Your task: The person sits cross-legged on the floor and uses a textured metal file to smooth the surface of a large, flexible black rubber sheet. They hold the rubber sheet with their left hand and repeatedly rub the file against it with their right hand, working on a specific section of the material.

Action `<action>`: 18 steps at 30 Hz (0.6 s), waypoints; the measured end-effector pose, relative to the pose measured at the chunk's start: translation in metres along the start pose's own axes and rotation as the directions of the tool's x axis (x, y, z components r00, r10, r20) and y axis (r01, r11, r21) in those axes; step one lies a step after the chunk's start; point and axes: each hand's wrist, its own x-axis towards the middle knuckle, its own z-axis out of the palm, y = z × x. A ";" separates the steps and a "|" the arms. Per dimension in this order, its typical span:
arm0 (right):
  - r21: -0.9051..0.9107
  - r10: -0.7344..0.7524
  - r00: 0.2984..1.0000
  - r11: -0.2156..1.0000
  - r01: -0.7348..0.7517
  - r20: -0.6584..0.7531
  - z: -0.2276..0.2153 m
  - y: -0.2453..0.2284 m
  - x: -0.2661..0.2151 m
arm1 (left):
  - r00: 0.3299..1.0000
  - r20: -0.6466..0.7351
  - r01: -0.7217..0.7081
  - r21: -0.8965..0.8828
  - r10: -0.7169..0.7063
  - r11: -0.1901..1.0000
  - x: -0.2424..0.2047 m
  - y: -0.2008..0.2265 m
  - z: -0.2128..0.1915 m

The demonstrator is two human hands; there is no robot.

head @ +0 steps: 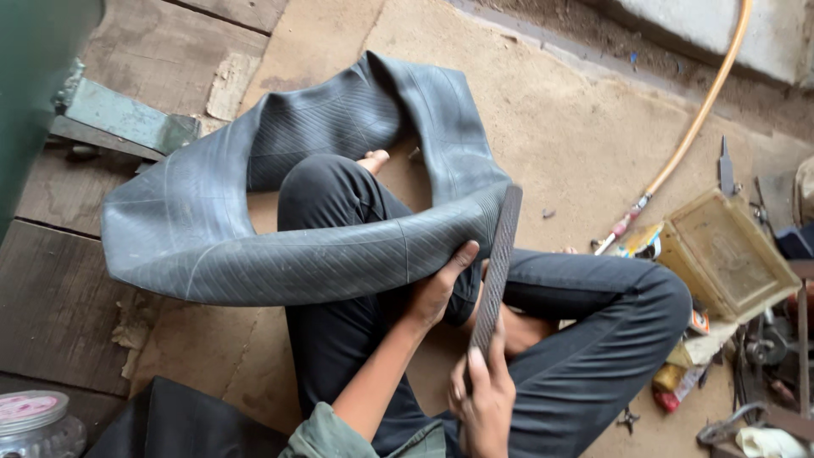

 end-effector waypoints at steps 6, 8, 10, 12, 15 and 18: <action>-0.089 -0.129 0.992 0.988 0.129 0.001 0.021 -0.024 0.081 | 0.999 -0.027 -0.033 0.111 0.036 0.993 0.002 -0.001 -0.006; 0.046 -0.051 0.996 0.998 0.048 0.074 0.012 -0.037 0.091 | 1.000 -0.027 -0.009 0.137 0.013 0.991 -0.002 -0.004 -0.009; 0.074 -0.024 0.996 0.997 0.018 0.089 0.004 -0.040 0.085 | 1.000 -0.010 -0.013 0.088 0.014 0.996 -0.003 -0.009 -0.009; -0.003 -0.033 0.997 0.999 0.033 0.074 -0.008 -0.037 0.051 | 1.000 -0.020 -0.010 0.068 0.011 0.998 -0.002 -0.009 -0.011; -0.168 -0.034 0.997 0.985 0.047 0.076 -0.006 -0.026 0.016 | 1.000 -0.016 0.003 0.073 -0.002 0.997 0.006 -0.011 -0.008; -0.113 -0.034 0.995 0.993 0.044 0.093 0.004 -0.020 0.025 | 1.000 0.018 0.024 0.082 -0.026 0.996 0.002 -0.013 -0.011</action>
